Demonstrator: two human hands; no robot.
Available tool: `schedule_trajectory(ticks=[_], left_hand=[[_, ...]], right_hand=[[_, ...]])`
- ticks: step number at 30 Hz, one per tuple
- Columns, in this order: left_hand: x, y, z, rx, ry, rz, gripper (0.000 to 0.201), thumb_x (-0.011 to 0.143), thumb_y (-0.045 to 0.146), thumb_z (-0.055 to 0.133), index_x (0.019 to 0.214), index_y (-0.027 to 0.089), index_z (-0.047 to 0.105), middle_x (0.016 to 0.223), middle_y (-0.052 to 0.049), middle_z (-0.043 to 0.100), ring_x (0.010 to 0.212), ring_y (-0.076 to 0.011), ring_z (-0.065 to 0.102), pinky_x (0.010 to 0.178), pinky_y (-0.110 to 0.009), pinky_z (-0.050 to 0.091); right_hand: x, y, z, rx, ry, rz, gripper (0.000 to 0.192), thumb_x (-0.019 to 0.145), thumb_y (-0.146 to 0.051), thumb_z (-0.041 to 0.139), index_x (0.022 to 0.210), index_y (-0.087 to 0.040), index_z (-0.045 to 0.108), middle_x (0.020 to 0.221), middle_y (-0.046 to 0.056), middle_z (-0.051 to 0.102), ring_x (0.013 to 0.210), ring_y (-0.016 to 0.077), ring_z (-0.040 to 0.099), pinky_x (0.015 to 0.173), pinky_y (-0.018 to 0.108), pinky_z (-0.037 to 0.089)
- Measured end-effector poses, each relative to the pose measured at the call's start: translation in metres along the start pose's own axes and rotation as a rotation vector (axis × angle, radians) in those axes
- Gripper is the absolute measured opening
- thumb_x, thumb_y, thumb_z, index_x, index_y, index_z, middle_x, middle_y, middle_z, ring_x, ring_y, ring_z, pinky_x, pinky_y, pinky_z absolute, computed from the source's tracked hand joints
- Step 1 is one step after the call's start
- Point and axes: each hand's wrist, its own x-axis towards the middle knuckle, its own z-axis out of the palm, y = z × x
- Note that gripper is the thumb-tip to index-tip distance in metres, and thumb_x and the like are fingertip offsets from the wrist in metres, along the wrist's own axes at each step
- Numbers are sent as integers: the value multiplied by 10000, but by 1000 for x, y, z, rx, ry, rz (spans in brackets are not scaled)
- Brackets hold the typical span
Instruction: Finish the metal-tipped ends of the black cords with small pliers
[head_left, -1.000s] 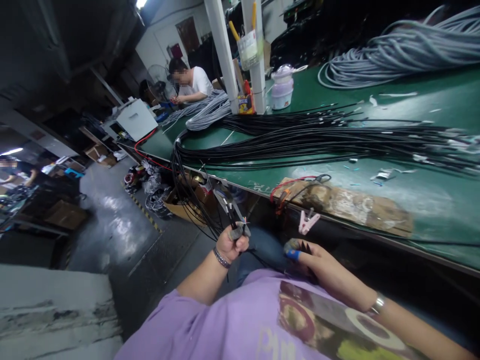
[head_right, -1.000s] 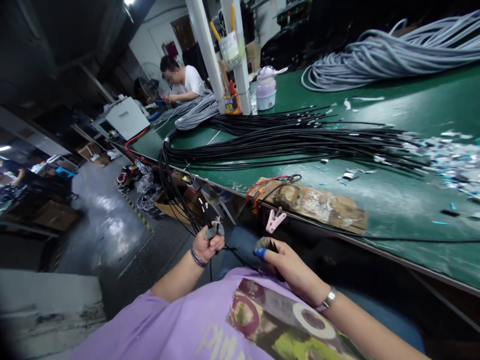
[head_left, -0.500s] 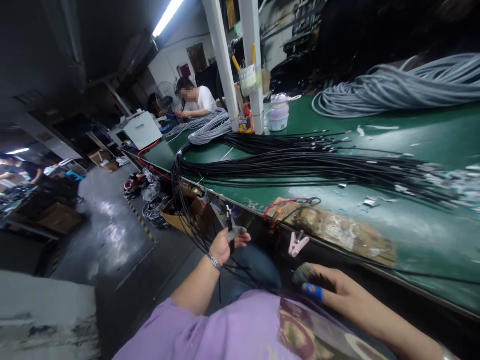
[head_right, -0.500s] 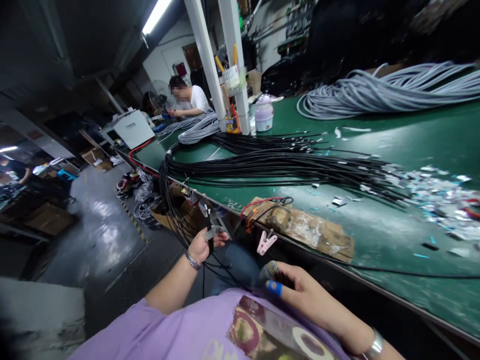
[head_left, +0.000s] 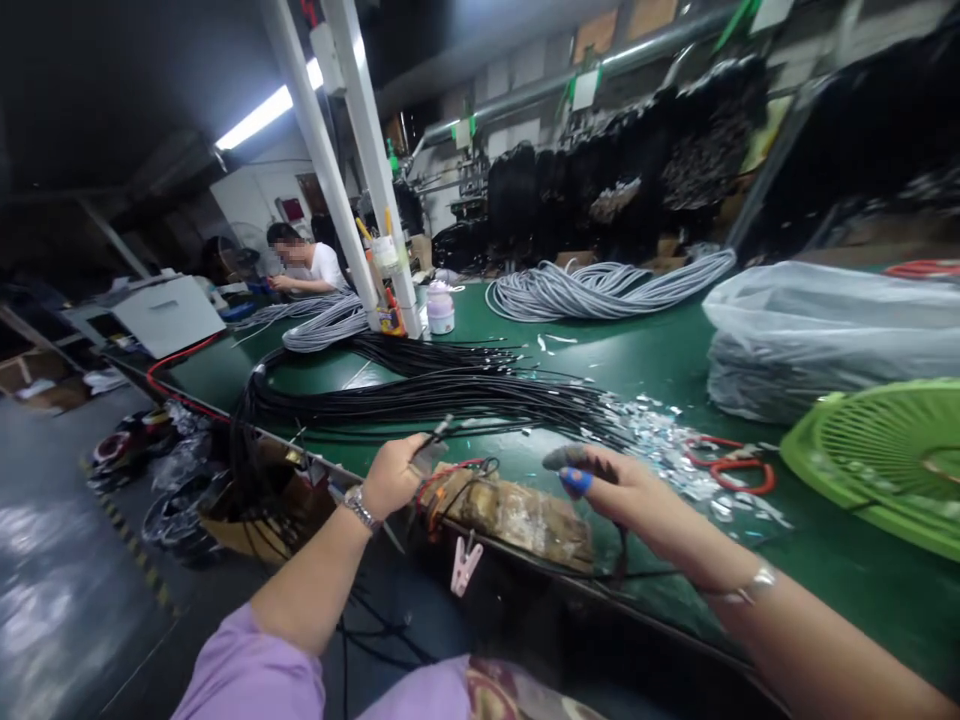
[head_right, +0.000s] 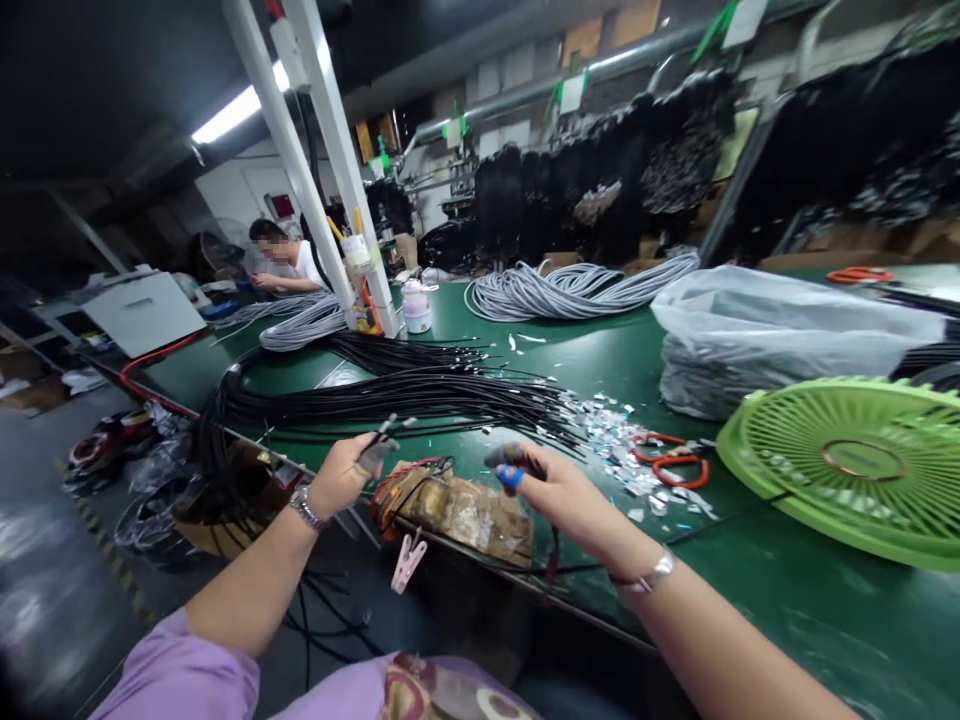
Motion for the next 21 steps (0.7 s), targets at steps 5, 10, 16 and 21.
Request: schedule_trajectory(ticks=[5,10,16,21], left_hand=[[52,31,40,259,-127,259,215,828,380,566,847,218,705,747,-58,688,679,-183,605,629,-242,407],[76,31,66,296,-165,342,168,811,341,581,813,220,698,680,-58,660,629,-187,583,596,-250,391],[93,33,78,86,-393,139,356,842,483,519,678,191,640,578,-20,612,517,-133,523,512,-223,352],[114,42,94,-295,-781,-173,561,769,685,484,572,161,521,484,12,542,336,-65,405,375,-206,263]], right_hand=[[25,11,-8,94,132,-42,507,656,-590,701,985,-210,641,832,56,680,781,207,616,728,328,511],[32,34,-14,107,230,-92,386,667,-540,709,860,-209,657,867,62,710,801,219,640,782,371,518],[37,52,-14,69,283,-113,279,720,-465,654,814,-203,661,775,33,688,718,190,605,707,338,501],[41,57,-11,69,261,-112,265,713,-463,655,749,-200,650,729,21,667,685,179,575,689,324,485]])
